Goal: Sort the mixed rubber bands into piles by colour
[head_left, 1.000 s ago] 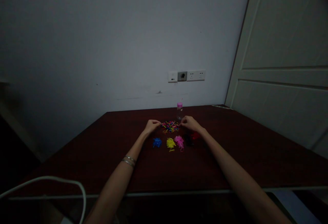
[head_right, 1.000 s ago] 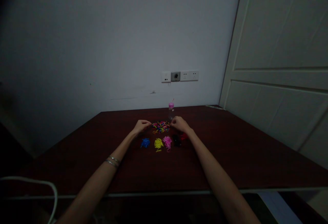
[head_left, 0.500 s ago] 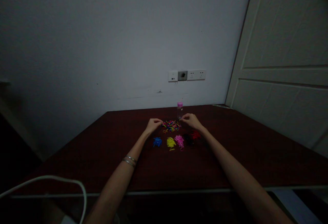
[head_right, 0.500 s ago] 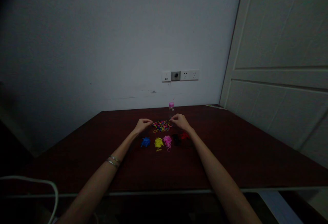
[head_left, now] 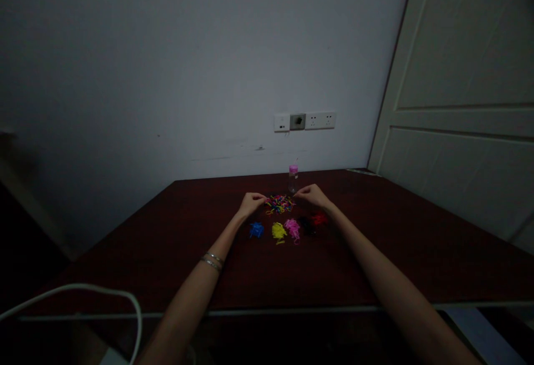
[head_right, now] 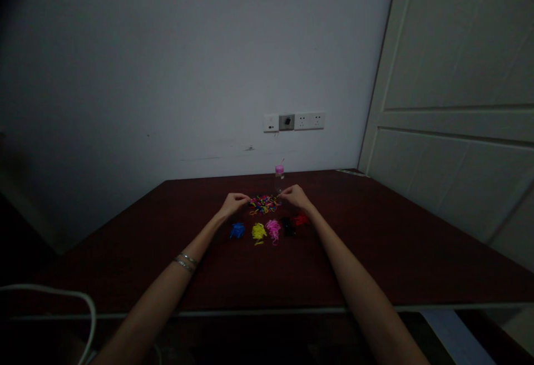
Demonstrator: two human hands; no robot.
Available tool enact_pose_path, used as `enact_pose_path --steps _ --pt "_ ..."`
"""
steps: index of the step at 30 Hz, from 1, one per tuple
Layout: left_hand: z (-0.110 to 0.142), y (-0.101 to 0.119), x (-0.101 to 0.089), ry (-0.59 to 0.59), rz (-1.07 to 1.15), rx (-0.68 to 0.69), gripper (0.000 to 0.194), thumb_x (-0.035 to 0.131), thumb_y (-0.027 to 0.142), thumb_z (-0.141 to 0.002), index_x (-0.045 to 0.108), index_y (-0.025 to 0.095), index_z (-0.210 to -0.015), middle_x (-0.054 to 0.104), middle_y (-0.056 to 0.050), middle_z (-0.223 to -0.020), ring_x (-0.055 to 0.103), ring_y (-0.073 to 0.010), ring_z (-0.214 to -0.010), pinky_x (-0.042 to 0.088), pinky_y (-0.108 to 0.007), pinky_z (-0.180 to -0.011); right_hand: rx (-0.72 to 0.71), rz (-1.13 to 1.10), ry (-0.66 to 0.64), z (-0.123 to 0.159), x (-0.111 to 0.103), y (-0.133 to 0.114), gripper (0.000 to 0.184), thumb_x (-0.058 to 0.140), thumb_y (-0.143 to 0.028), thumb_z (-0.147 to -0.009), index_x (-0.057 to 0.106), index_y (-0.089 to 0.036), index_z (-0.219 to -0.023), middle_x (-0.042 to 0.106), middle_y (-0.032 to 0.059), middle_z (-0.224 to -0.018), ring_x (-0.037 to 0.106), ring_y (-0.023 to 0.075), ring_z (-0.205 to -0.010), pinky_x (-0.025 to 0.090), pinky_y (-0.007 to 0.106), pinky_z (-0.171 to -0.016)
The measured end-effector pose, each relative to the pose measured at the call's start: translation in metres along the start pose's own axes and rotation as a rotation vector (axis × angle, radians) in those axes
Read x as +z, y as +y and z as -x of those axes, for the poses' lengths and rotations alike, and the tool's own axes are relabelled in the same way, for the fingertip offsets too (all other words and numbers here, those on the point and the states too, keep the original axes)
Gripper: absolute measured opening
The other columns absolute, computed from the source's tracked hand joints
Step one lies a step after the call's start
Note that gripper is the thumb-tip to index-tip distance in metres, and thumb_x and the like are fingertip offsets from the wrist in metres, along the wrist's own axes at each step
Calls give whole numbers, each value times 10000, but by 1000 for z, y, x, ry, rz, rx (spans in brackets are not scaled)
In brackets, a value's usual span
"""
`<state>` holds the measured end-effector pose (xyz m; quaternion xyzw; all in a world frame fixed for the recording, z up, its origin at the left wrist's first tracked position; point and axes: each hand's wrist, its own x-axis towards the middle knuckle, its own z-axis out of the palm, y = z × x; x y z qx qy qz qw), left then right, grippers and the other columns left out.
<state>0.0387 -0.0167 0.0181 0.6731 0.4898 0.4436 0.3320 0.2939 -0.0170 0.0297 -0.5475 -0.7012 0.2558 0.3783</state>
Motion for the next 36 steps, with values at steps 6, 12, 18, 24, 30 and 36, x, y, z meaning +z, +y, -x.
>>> enact_pose_path --steps 6,12,18,24,30,36 --pt "5 9 6 -72 17 84 285 646 301 -624 697 82 -800 676 -92 -777 578 -151 -701 431 -224 -639 -211 -92 -49 4 4 -27 291 581 -365 -670 692 -107 -747 669 62 -725 590 162 -678 458 238 -599" --pt "13 24 15 -189 47 88 369 658 346 -625 684 64 -861 672 -91 -753 560 -131 -621 419 -213 -569 -297 -115 -96 9 9 -40 251 585 -335 -682 680 -112 -747 671 72 -803 600 169 -765 466 249 -687" --pt "15 30 20 -162 -25 198 318 608 335 -672 696 76 -835 676 -89 -767 571 -135 -641 419 -208 -588 -309 -100 -117 11 11 -39 222 577 -301 -685 677 -109 -733 673 68 -801 600 164 -756 460 248 -704" --pt "15 29 19 -140 -65 214 306 575 322 -691 701 71 -814 674 -88 -735 568 -136 -613 412 -209 -560 -319 -115 -134 13 14 -42 212 566 -274 -688 671 -95 -731 666 74 -772 594 155 -716 460 243 -668" --pt "12 24 20 -129 -78 214 305 576 326 -688 697 67 -795 670 -86 -723 562 -132 -614 407 -202 -554 -300 -122 -137 15 14 -43 222 570 -285 -688 670 -92 -736 659 72 -767 588 147 -691 456 233 -635" --pt "9 19 20 -109 -106 210 295 568 319 -690 697 74 -791 668 -73 -710 549 -122 -596 396 -200 -542 -358 -128 -169 13 16 -38 217 580 -297 -686 669 -100 -707 655 75 -762 588 159 -707 457 255 -661"
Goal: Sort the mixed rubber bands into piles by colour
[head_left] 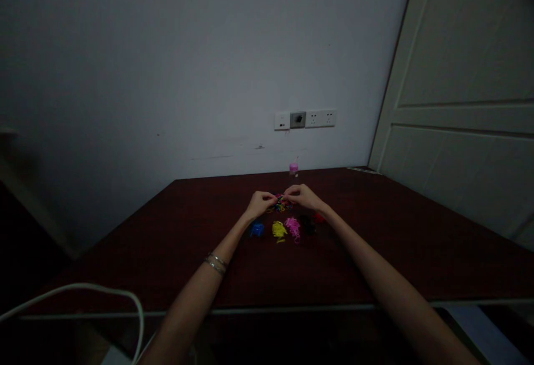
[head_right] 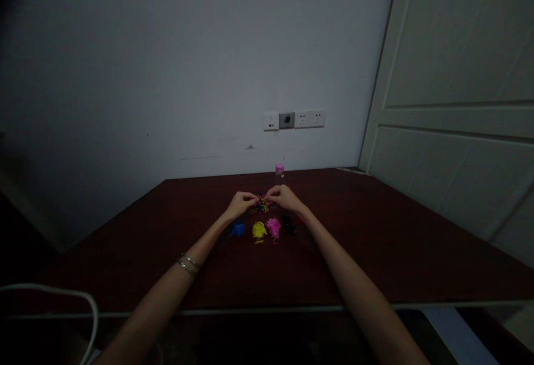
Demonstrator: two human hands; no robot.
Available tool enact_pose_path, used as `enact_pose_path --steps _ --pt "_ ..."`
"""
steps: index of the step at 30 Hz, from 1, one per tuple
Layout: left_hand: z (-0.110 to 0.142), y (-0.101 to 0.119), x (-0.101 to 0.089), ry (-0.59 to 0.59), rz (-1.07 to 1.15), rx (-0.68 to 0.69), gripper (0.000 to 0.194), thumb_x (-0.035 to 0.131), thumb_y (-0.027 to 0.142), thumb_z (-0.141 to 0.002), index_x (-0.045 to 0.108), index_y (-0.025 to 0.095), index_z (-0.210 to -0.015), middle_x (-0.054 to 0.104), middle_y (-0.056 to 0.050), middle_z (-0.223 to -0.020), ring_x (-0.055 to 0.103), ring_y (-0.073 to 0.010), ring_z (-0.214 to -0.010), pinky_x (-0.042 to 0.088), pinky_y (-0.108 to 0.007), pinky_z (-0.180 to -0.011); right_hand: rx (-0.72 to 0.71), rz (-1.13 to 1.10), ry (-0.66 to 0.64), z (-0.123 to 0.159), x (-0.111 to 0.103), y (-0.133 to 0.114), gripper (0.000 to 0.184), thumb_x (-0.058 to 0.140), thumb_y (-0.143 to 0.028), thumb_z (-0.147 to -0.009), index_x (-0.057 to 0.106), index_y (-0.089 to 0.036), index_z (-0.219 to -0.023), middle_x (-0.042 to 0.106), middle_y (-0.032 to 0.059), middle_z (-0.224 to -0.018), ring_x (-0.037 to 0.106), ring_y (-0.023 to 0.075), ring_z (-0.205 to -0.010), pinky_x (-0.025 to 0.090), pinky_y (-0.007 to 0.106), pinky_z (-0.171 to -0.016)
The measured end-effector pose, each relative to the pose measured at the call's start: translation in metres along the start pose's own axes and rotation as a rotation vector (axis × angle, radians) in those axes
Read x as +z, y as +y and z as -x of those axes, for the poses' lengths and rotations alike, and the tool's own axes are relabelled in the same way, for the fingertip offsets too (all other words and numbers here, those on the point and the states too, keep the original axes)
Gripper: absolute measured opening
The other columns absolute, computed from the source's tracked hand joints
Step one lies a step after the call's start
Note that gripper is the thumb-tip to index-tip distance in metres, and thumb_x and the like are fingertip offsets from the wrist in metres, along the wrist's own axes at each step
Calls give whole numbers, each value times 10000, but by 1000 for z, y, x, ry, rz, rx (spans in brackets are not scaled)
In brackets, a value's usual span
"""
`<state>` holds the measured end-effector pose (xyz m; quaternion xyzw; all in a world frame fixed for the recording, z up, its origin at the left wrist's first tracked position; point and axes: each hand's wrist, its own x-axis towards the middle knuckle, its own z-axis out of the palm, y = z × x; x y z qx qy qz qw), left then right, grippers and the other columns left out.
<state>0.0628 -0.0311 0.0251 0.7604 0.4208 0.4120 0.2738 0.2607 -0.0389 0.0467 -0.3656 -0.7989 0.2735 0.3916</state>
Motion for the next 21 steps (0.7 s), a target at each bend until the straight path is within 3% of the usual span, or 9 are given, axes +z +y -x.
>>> enact_pose_path --steps 8,14,21 --pt "-1 -5 -3 11 -32 6 294 552 314 -703 698 74 -791 671 -74 -722 556 -129 -620 400 -206 -566 -42 25 -15 1 -2 -3 192 574 -282 -698 674 -118 -699 657 76 -798 589 161 -735 458 269 -700" --pt "-5 -22 -1 23 -175 -62 262 562 277 -691 703 77 -786 674 -70 -713 561 -130 -628 393 -206 -576 -80 102 -41 2 -6 -6 197 587 -293 -698 685 -123 -711 654 84 -850 587 164 -766 450 267 -713" --pt "-12 -41 -1 28 -223 -119 264 564 277 -694 706 80 -797 678 -76 -723 570 -137 -642 396 -213 -593 -94 203 -234 9 4 -21 184 576 -254 -699 701 -125 -739 656 55 -800 575 147 -734 433 234 -680"
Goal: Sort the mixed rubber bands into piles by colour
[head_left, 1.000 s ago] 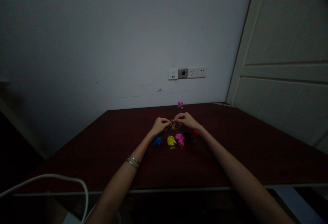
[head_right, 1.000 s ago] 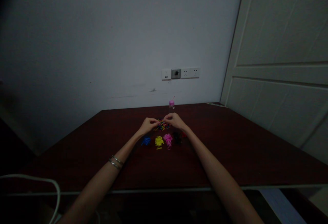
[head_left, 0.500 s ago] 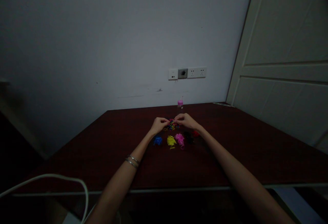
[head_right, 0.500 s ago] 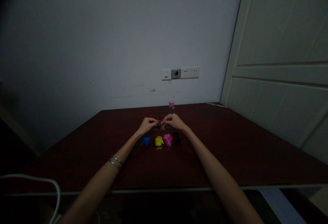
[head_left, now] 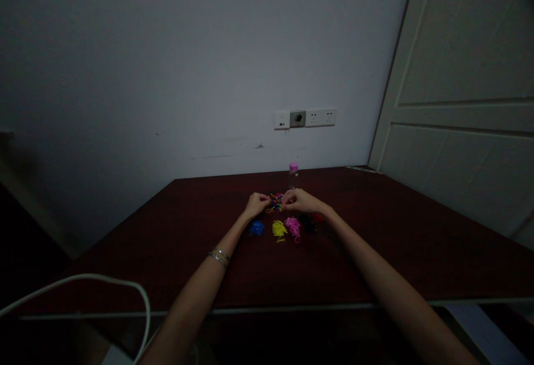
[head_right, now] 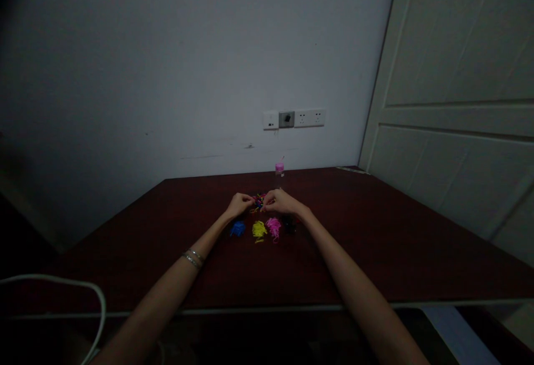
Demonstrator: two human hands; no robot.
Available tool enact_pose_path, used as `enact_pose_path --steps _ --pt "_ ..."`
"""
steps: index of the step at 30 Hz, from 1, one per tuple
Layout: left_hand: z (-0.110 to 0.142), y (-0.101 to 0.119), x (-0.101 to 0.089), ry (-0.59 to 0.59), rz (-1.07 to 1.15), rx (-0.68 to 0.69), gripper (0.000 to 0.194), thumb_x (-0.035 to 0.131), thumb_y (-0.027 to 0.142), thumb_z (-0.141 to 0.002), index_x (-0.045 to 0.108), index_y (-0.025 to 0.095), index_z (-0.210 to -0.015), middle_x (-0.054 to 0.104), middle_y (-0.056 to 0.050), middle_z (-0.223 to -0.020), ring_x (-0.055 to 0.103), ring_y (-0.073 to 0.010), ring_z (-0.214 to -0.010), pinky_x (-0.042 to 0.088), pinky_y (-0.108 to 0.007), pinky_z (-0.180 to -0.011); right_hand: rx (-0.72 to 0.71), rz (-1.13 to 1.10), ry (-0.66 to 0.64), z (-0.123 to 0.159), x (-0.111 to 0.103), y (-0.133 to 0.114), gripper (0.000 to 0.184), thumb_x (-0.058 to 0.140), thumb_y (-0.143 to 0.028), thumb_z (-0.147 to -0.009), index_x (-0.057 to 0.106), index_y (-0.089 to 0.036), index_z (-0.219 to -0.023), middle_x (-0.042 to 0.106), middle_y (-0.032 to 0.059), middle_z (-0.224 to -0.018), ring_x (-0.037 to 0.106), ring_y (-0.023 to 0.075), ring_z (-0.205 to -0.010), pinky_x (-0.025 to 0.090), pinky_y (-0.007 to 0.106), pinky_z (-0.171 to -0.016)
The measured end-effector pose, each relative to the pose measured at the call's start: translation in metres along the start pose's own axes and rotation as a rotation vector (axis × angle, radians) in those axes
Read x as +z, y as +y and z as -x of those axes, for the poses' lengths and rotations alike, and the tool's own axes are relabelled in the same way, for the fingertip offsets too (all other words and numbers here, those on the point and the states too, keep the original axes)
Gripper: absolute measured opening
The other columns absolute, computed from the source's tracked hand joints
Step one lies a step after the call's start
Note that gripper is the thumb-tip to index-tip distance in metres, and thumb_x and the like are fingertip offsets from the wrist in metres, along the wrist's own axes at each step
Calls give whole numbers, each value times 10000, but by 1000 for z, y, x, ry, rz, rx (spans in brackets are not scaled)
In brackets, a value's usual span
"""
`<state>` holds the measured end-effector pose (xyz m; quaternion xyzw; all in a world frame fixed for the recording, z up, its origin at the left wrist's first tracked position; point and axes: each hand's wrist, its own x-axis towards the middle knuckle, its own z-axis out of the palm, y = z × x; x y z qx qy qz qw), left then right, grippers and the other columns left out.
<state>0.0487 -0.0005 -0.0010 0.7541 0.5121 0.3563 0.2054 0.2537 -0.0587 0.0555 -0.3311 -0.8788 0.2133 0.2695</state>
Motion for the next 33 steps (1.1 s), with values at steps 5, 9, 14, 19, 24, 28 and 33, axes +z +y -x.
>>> enact_pose_path --steps 5,9,14,19,24,28,33 --pt "-1 -3 -2 -8 45 5 284 552 304 -704 706 90 -811 683 -81 -747 583 -146 -670 406 -216 -599 30 -20 -160 1 7 -5 190 578 -236 -676 705 -111 -739 660 36 -711 566 133 -651 421 212 -620" --pt "-1 -5 -6 5 85 -14 314 544 342 -708 706 91 -803 686 -90 -754 592 -158 -687 414 -221 -601 13 -5 -216 1 10 -5 189 576 -225 -667 709 -113 -741 662 31 -698 563 128 -637 415 201 -612" --pt "1 -5 -9 32 93 -32 297 565 319 -691 706 90 -814 686 -88 -734 594 -156 -686 421 -220 -621 -2 7 -262 -1 14 -3 201 571 -220 -675 710 -114 -773 662 33 -702 563 126 -653 414 196 -626" --pt "4 0 -12 14 107 -31 302 566 328 -686 708 86 -797 687 -90 -742 593 -160 -680 418 -223 -617 15 -22 -298 -1 18 -4 196 581 -225 -666 706 -119 -773 662 29 -697 567 118 -632 414 187 -599" --pt "4 -3 -12 4 111 -37 313 565 341 -683 705 83 -790 685 -87 -739 585 -157 -675 409 -223 -604 15 -37 -276 0 16 -5 220 591 -286 -674 704 -122 -768 659 28 -689 564 119 -616 414 196 -581" --pt "1 -10 -11 3 98 -33 337 570 359 -673 700 76 -800 678 -80 -731 564 -138 -636 397 -216 -582 37 -55 -110 3 4 1 258 577 -338 -696 701 -122 -763 661 41 -726 568 136 -658 424 220 -607" --pt "4 -12 -16 -100 36 -20 325 595 355 -638 701 83 -780 658 -54 -673 533 -124 -590 378 -215 -556 191 -98 165 12 -19 25 284 563 -352 -697 691 -103 -746 662 66 -725 574 146 -654 436 236 -607"
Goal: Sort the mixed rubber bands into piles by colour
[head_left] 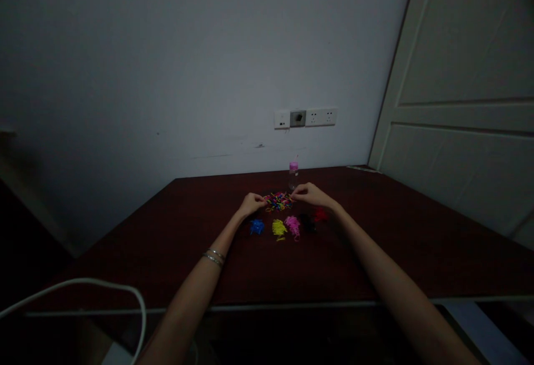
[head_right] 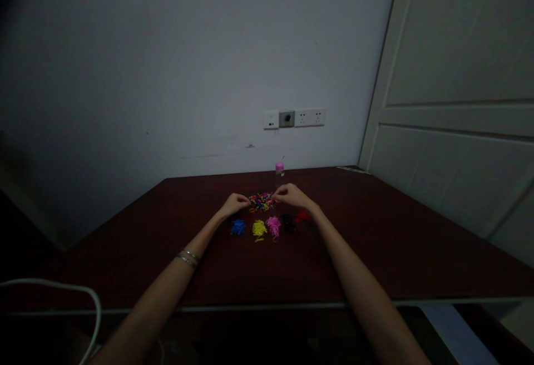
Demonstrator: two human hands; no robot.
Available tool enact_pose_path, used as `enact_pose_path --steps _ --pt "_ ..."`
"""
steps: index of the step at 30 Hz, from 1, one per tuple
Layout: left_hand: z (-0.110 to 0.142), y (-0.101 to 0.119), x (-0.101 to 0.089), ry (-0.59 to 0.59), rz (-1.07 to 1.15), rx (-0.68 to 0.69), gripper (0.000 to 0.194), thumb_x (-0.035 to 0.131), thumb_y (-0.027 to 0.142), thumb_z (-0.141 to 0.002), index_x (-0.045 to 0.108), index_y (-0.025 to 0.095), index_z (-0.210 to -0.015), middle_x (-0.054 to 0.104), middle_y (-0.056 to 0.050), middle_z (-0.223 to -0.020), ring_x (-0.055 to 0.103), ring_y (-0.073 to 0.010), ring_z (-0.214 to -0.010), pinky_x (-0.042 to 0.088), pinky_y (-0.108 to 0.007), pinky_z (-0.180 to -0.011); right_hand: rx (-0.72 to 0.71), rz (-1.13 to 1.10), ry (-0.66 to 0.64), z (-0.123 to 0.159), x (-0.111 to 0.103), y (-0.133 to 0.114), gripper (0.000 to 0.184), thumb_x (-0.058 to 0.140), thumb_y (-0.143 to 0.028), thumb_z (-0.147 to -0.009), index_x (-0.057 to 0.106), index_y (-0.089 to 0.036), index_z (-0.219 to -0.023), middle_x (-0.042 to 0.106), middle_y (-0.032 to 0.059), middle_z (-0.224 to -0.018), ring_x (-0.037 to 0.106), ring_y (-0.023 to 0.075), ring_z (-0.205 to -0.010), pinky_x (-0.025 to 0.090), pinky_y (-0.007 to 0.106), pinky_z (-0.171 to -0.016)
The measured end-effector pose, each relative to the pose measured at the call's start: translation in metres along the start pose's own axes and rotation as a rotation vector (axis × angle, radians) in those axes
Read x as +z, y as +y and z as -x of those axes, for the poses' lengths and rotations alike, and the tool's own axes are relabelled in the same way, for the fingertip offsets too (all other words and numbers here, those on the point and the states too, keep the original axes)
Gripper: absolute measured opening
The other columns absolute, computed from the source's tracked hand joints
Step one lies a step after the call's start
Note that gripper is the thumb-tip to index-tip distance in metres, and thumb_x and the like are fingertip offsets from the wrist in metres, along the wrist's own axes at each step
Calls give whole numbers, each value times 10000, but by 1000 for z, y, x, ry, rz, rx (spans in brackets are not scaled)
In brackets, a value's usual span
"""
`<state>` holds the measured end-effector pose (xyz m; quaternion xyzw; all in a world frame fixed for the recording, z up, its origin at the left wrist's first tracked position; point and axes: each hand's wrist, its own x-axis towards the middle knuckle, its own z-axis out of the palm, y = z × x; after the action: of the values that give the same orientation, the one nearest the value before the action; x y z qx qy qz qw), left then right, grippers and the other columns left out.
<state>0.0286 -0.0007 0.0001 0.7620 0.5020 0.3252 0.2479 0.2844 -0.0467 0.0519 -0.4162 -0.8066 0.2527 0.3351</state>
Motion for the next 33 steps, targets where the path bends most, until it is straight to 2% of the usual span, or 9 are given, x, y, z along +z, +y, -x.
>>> enact_pose_path --steps 4,9,15,19,33 --pt "5 4 -6 -86 -54 61 310 610 358 -618 701 95 -753 641 -39 -657 522 -118 -591 371 -211 -563 160 10 188 5 -14 24 301 557 -351 -681 679 -82 -738 645 67 -651 559 148 -582 419 228 -525" --pt "7 4 -10 -176 -57 64 384 638 398 -586 692 88 -806 602 -19 -624 477 -102 -552 334 -198 -509 279 -45 287 12 -18 47 305 546 -327 -662 674 -63 -745 638 77 -620 548 137 -535 404 210 -481" --pt "7 1 -7 -196 -99 56 361 642 363 -577 691 96 -815 604 -21 -650 486 -106 -569 343 -193 -518 319 -98 288 17 -14 54 294 524 -308 -646 666 -64 -729 597 46 -552 484 100 -460 372 192 -432" --pt "6 0 -5 -180 -114 95 295 617 331 -605 693 99 -769 626 -34 -667 514 -116 -592 375 -197 -553 308 -88 281 17 -13 53 296 521 -301 -638 672 -59 -718 590 48 -533 480 103 -457 377 202 -443" --pt "7 1 -3 -176 -119 95 222 541 221 -627 695 96 -726 660 -44 -688 562 -130 -651 410 -198 -614 304 -63 248 13 -12 58 270 530 -289 -635 670 -72 -715 588 40 -538 485 104 -465 375 193 -438"
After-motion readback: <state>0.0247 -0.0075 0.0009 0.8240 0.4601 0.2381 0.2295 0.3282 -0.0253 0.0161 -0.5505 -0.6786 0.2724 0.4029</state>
